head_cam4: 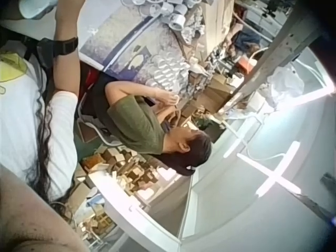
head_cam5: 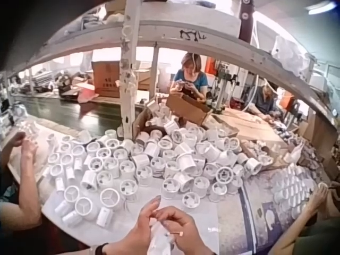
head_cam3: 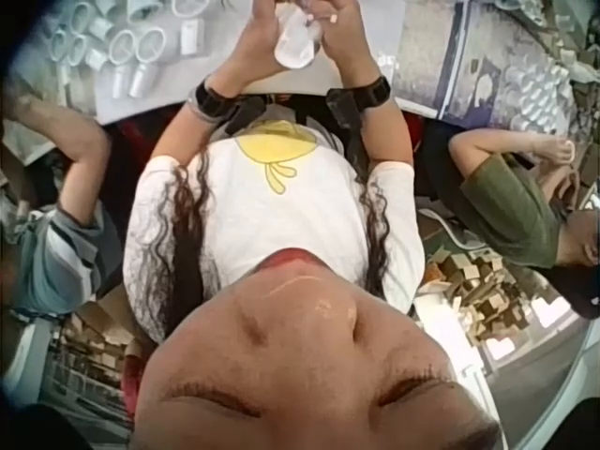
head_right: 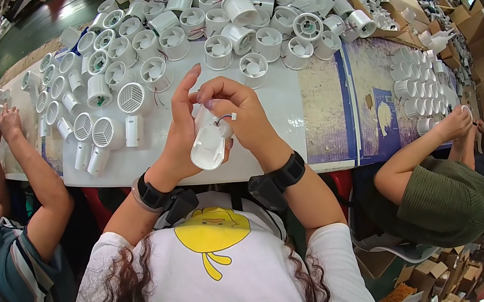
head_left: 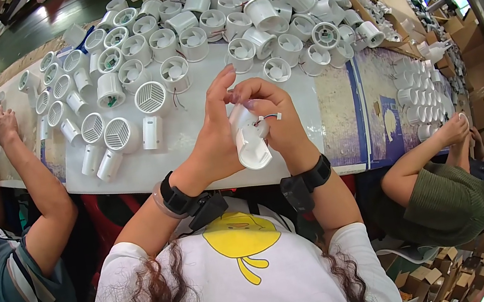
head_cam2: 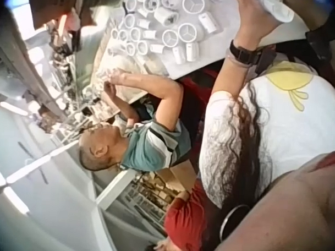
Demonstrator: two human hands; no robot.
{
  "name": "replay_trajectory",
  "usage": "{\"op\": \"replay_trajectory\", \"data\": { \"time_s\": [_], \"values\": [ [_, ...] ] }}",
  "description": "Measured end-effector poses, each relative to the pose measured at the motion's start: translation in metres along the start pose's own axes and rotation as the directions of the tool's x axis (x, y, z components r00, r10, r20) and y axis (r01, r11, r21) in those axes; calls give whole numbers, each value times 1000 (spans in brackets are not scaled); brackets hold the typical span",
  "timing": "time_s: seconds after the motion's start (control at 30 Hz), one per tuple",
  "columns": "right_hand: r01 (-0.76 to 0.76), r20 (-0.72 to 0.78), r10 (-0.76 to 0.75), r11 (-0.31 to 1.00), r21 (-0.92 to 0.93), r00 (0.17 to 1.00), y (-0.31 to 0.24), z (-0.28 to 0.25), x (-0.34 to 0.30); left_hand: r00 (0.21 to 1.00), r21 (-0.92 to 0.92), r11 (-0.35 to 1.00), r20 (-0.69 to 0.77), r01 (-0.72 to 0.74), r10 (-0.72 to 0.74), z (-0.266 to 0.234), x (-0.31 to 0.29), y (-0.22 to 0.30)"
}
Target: The person picks up a white plastic housing and a fan motor, threads the wires through the housing, and presses the motor into place. They repeat this process for a second unit, tucking the wires into a side channel before setting it down.
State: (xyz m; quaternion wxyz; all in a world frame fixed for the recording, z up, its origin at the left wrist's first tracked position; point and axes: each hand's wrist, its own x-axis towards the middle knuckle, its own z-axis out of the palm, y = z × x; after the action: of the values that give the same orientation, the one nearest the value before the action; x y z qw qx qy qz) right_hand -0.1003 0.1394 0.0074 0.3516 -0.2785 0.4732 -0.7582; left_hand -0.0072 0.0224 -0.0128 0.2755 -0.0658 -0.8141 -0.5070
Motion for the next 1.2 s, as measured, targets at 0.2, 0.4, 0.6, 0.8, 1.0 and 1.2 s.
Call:
{"op": "replay_trajectory", "data": {
  "time_s": [0.2,0.4,0.6,0.8,1.0,1.2],
  "values": [
    [15,-63,-15,1000,9,998,12,-2,-1,1000,33,999,-16,4,-4,5,-3,-4],
    [13,-124,-10,999,29,992,14,2,-1,1000,-12,1000,-26,15,-16,8,-6,-8],
    [-18,-110,20,1000,21,994,17,-4,0,999,-102,994,-29,43,-47,11,-6,-7],
    [-8,-139,5,1000,-20,990,15,-3,4,994,-156,982,-25,104,-109,15,-7,-9],
    [104,-114,-85,980,168,990,-3,11,3,986,-353,935,-168,-40,-22,4,9,1],
    [394,-117,-381,912,115,917,-3,42,-13,978,-350,925,-192,-148,84,0,18,17]
  ]
}}
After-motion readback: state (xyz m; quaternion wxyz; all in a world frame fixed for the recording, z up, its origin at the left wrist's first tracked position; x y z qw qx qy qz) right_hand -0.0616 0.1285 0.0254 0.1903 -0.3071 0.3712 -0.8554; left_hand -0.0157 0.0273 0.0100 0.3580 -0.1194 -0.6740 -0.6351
